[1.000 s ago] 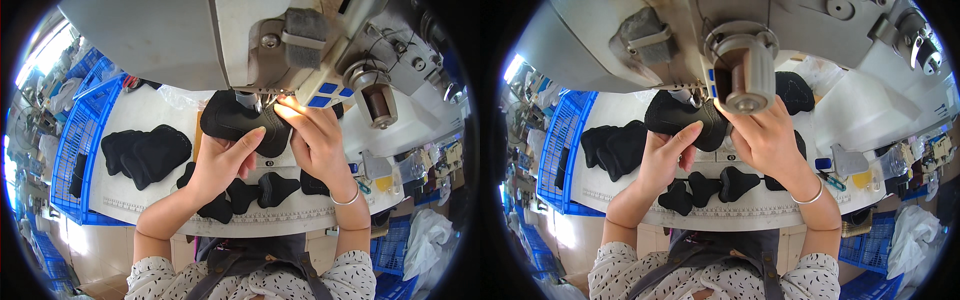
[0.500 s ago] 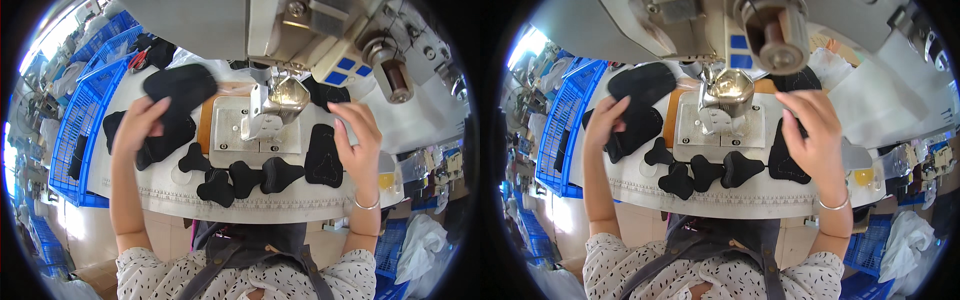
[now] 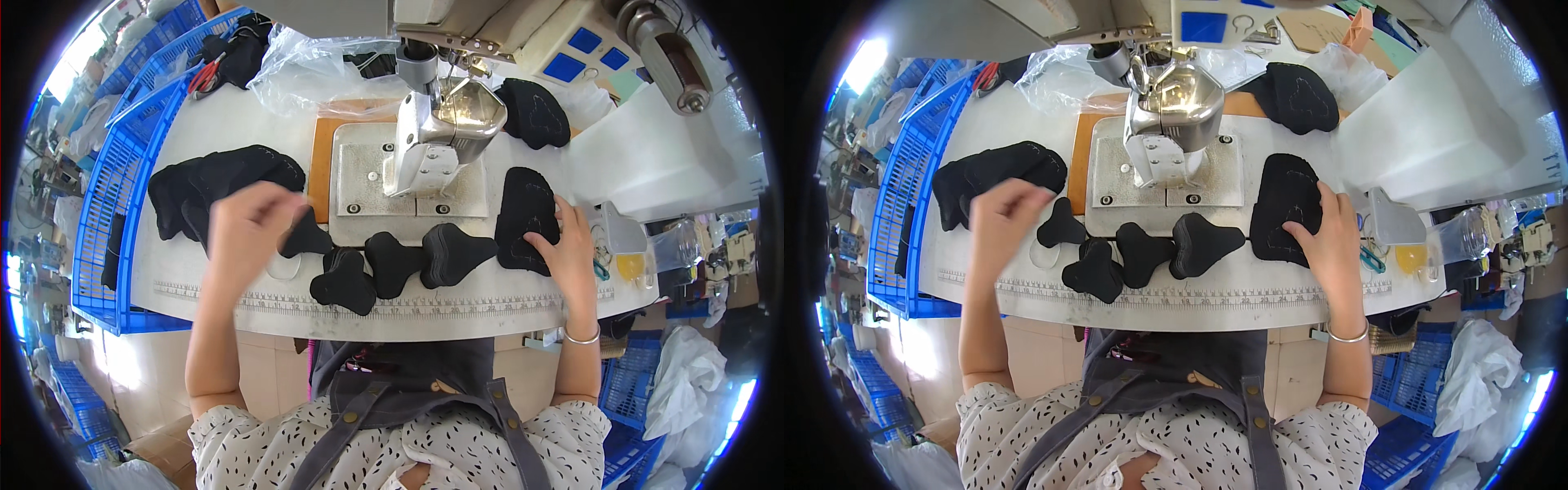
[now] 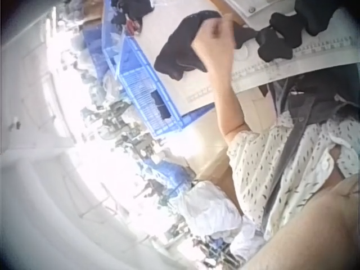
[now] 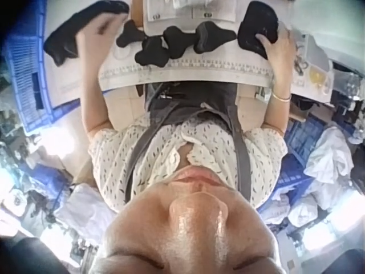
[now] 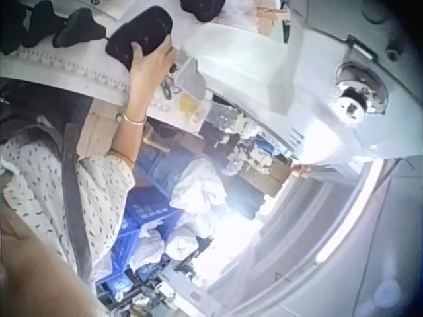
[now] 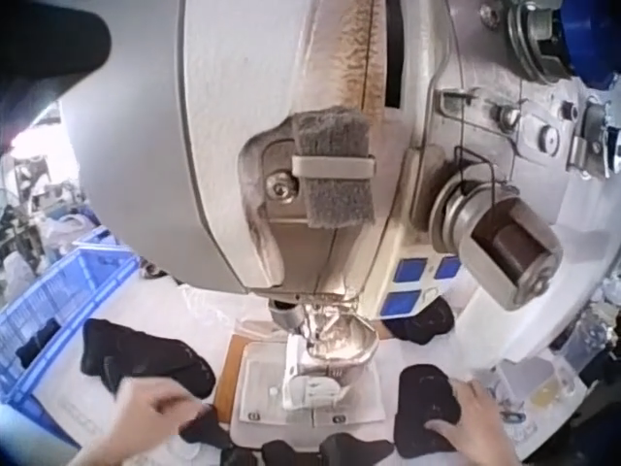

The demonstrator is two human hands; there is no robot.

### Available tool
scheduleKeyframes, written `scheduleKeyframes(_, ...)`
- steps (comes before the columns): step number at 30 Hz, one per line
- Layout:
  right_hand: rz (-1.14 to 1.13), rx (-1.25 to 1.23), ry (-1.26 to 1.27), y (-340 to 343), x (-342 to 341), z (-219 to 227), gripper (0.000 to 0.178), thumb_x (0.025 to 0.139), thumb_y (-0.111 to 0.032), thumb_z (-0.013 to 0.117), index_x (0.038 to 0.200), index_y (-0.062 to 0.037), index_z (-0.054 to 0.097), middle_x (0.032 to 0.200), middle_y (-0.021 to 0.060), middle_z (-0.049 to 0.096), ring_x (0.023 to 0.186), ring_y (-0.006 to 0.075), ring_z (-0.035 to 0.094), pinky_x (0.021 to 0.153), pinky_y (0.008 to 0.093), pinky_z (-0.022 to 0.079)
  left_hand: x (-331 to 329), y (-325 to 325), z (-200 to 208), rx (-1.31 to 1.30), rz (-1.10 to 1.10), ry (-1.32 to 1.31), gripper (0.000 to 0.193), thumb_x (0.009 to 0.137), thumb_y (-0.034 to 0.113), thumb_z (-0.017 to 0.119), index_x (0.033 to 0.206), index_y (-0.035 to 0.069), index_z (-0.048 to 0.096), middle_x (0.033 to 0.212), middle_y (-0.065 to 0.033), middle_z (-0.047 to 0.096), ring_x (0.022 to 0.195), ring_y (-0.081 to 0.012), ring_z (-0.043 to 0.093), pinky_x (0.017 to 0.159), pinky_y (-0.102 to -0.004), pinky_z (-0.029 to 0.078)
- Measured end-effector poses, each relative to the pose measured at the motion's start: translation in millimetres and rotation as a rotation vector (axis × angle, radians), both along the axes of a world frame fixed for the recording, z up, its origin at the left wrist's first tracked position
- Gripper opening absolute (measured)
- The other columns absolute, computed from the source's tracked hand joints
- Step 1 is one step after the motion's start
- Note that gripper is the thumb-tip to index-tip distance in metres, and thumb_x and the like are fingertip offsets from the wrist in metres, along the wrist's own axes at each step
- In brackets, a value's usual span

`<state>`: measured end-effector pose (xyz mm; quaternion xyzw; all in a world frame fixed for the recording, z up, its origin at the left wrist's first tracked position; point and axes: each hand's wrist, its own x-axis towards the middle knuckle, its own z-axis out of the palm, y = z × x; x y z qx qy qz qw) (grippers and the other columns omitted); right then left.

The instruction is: Stitching together black fabric shoe components using an industrial sewing machine.

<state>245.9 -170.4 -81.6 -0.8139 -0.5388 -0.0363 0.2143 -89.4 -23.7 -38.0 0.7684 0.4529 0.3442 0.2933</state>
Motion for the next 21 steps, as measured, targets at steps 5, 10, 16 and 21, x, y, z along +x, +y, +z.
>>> scheduleKeyframes(5, -0.01, 0.179, -0.011, 0, -11, -9, 0.062, 0.063, -0.017, 0.076, 0.115, 0.0023, 0.047, 0.092, 0.0163, 0.053, 0.086, 0.0328, 0.053, 0.077, 0.038, 0.043, 43, -30, -22, 0.401, -0.451, 0.347, 0.041, 0.066, 0.027, 0.071, 0.097, 0.002, 0.06, 0.084, -0.0075, 0.051, 0.083, -0.0246, 0.05, 0.07, -0.0335, 0.042)
scheduleKeyframes(10, -0.171, 0.031, -0.084, -6, -12, -15, 0.059, 0.065, -0.022, 0.075, 0.113, -0.0002, 0.05, 0.085, 0.0126, 0.053, 0.082, 0.0298, 0.052, 0.074, 0.0371, 0.043, 49, -32, -32, 0.377, -0.487, 0.503, 0.033, 0.066, 0.028, 0.071, 0.087, 0.004, 0.06, 0.085, -0.0065, 0.05, 0.084, -0.0225, 0.048, 0.072, -0.0337, 0.038)
scheduleKeyframes(16, -0.18, 0.082, -0.077, -9, -16, -18, 0.058, 0.067, -0.026, 0.073, 0.113, 0.0001, 0.049, 0.088, 0.0145, 0.053, 0.085, 0.0318, 0.052, 0.074, 0.038, 0.043, 54, -39, -33, 0.553, -0.443, 0.421, 0.029, 0.065, 0.024, 0.07, 0.083, 0.005, 0.058, 0.088, -0.0064, 0.05, 0.086, -0.023, 0.048, 0.071, -0.0345, 0.038)
scheduleKeyframes(21, -0.264, 0.0, -0.002, -9, -17, -12, 0.06, 0.066, -0.026, 0.073, 0.114, 0.0003, 0.048, 0.093, 0.0167, 0.051, 0.087, 0.0334, 0.052, 0.075, 0.0391, 0.043, 54, -36, -26, 0.383, -0.48, 0.391, 0.024, 0.066, 0.016, 0.07, 0.081, 0.004, 0.057, 0.08, -0.0091, 0.054, 0.077, -0.0227, 0.051, 0.069, -0.0339, 0.039)
